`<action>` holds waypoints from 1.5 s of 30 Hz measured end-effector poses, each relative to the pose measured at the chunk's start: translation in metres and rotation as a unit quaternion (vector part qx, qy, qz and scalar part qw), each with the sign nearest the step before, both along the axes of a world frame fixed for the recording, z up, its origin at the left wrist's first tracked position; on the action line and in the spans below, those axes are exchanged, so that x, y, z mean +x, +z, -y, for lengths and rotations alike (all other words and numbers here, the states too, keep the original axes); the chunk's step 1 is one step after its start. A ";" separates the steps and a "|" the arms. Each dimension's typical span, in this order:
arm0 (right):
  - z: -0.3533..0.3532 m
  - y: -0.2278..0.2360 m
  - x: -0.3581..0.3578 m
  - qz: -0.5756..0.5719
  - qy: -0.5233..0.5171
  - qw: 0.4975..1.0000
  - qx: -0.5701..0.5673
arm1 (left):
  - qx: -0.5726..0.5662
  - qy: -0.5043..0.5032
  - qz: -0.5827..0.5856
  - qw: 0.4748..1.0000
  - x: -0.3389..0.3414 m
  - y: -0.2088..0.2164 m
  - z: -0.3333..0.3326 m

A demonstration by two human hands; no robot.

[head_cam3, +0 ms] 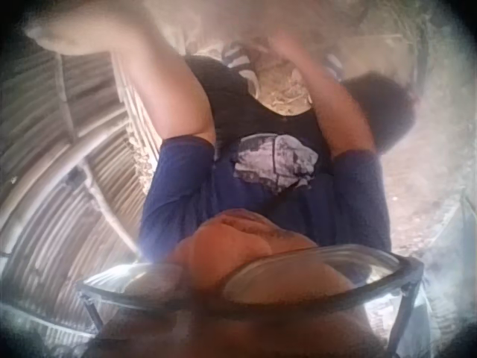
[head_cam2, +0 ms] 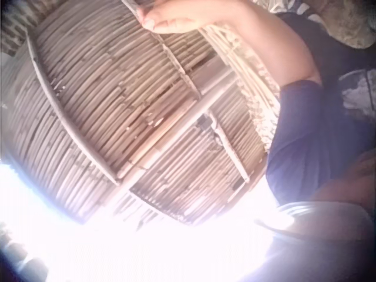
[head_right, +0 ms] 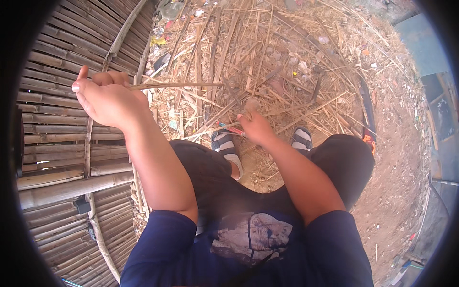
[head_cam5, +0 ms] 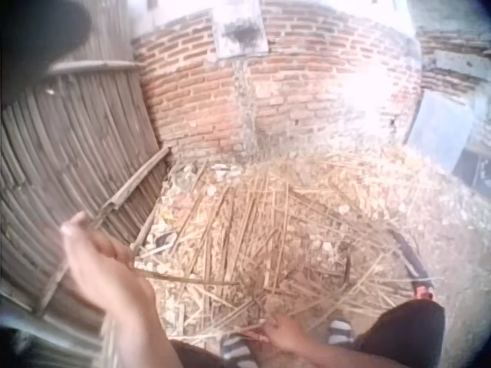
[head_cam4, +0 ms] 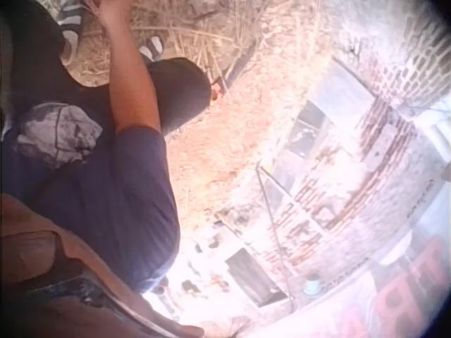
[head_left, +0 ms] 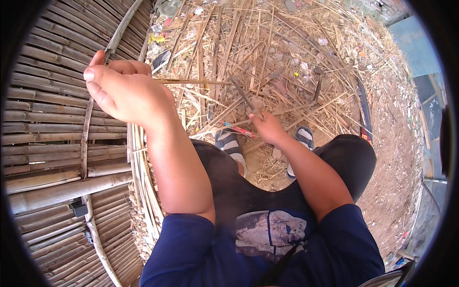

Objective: The person shaves a bamboo stick with a machete while seated and uses a hammer to strike a metal tool against a wooden post.

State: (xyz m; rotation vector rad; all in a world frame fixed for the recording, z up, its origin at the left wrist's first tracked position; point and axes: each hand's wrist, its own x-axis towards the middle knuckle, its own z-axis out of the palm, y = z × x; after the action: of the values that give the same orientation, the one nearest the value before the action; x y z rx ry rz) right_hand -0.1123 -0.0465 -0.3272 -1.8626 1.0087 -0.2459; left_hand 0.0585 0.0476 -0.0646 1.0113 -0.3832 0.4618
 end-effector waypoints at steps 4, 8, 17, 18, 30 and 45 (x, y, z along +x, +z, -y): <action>-0.009 0.059 0.008 0.075 0.019 0.995 0.055 | -0.005 0.009 -0.003 1.000 0.009 0.000 -0.003; -0.027 0.136 0.009 0.212 0.085 0.968 0.102 | -0.006 0.022 -0.019 1.000 0.013 0.000 -0.006; -0.055 0.089 0.027 0.187 0.165 0.968 -0.041 | -0.015 0.035 -0.025 0.999 0.015 -0.003 -0.012; -0.049 0.094 0.031 0.176 0.172 0.969 -0.040 | -0.021 0.036 -0.019 0.999 0.020 -0.002 -0.012; -0.046 0.095 0.012 0.213 0.147 0.965 -0.046 | -0.003 0.029 -0.028 0.999 0.005 0.001 0.000; -0.043 0.128 0.010 0.184 0.144 0.971 -0.052 | 0.001 0.041 -0.016 0.999 0.012 0.000 -0.004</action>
State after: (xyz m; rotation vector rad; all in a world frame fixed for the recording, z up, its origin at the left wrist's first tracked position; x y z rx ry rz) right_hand -0.1027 -0.0034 -0.1996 -1.9387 0.4748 -0.4564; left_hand 0.0704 0.0520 -0.0650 1.0382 -0.3153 0.5181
